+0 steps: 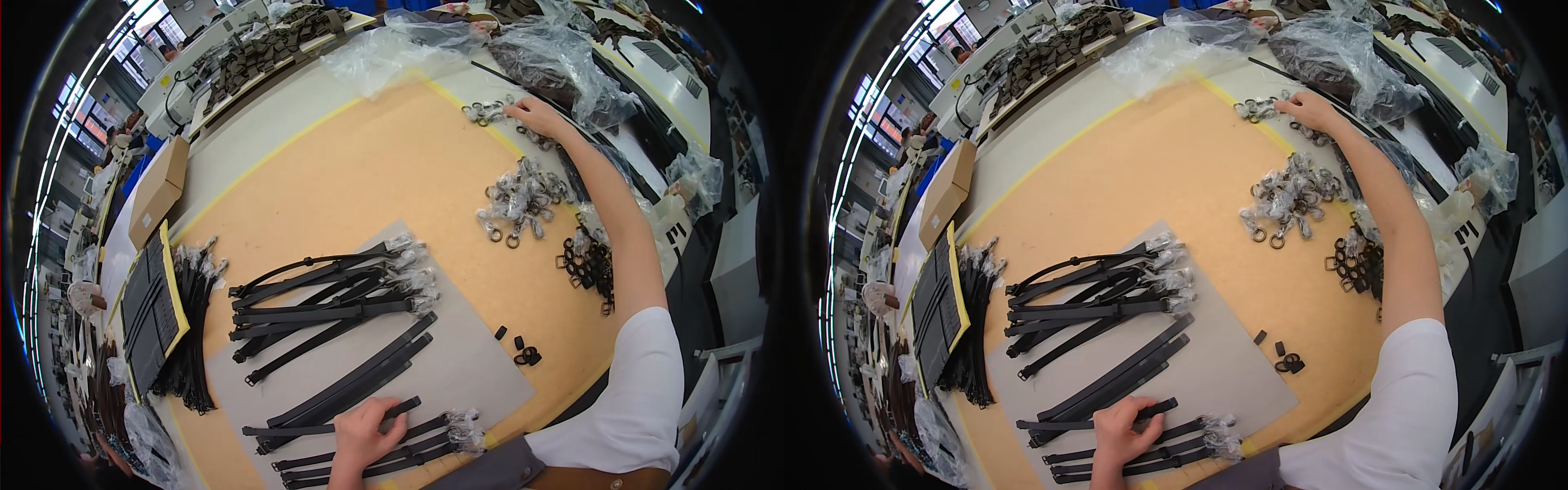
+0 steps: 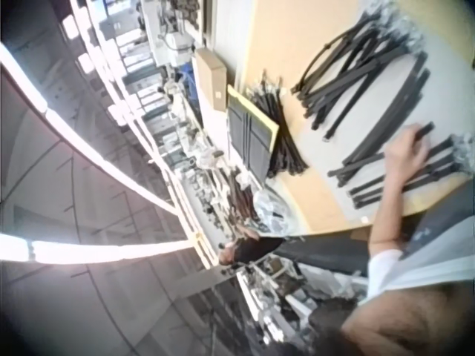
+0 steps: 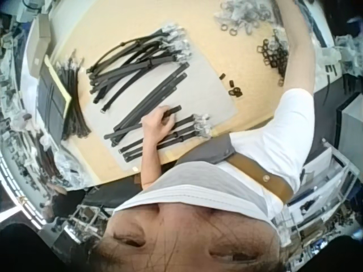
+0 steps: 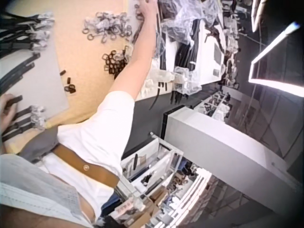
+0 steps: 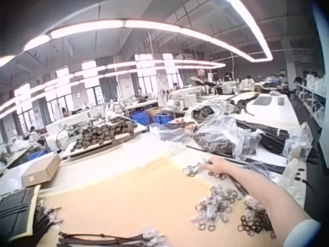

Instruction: The person assembles black straps by attaching small black plastic buckles to the ends of the straps. They work at a table in a factory setting, picking up straps and buckles, inserting the buckle into the strap end, and stacking the finished items on a yellow foam board.

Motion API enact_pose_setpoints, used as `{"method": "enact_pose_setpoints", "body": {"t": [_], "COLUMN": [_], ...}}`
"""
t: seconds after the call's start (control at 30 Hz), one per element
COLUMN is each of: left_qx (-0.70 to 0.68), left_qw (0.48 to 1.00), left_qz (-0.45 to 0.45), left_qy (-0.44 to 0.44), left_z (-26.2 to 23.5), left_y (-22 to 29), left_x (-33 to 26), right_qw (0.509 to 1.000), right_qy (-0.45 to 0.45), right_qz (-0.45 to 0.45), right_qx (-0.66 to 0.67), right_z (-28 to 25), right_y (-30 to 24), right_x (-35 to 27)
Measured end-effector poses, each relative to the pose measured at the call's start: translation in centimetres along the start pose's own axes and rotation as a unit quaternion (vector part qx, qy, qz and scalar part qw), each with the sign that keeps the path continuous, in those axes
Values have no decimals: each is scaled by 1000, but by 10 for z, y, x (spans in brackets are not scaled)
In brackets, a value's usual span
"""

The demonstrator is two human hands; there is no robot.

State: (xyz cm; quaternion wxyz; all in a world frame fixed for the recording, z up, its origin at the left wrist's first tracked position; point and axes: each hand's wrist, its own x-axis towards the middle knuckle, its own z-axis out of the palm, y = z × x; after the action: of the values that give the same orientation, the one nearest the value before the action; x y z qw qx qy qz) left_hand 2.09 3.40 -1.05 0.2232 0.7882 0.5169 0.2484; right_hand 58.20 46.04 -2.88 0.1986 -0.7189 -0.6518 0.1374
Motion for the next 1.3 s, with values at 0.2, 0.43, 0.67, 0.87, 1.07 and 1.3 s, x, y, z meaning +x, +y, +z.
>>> {"method": "enact_pose_setpoints", "body": {"t": [0.2,0.43,0.67,0.87,1.07,1.3], "left_qx": [0,-8,-32,-31,-16,-16], "left_qw": [1000,1000,999,999,999,999], "left_qz": [5,10,12,16,33,35], "left_qy": [7,-1,-4,3,23,29], "left_z": [-1,0,-5,-8,-6,-1], "left_y": [3,-2,-6,0,-4,-11], "left_x": [1,2,0,-6,-11,-22], "right_qw": [998,992,977,964,963,865], "right_qy": [31,108,106,-113,-134,-30], "right_qz": [2,-57,-182,-226,-234,-484], "right_qx": [50,30,-14,79,-11,-128], "right_z": [-24,51,82,42,2,12], "right_y": [-23,-58,-89,-110,-138,-176], "right_x": [3,38,12,-65,-135,-248]}}
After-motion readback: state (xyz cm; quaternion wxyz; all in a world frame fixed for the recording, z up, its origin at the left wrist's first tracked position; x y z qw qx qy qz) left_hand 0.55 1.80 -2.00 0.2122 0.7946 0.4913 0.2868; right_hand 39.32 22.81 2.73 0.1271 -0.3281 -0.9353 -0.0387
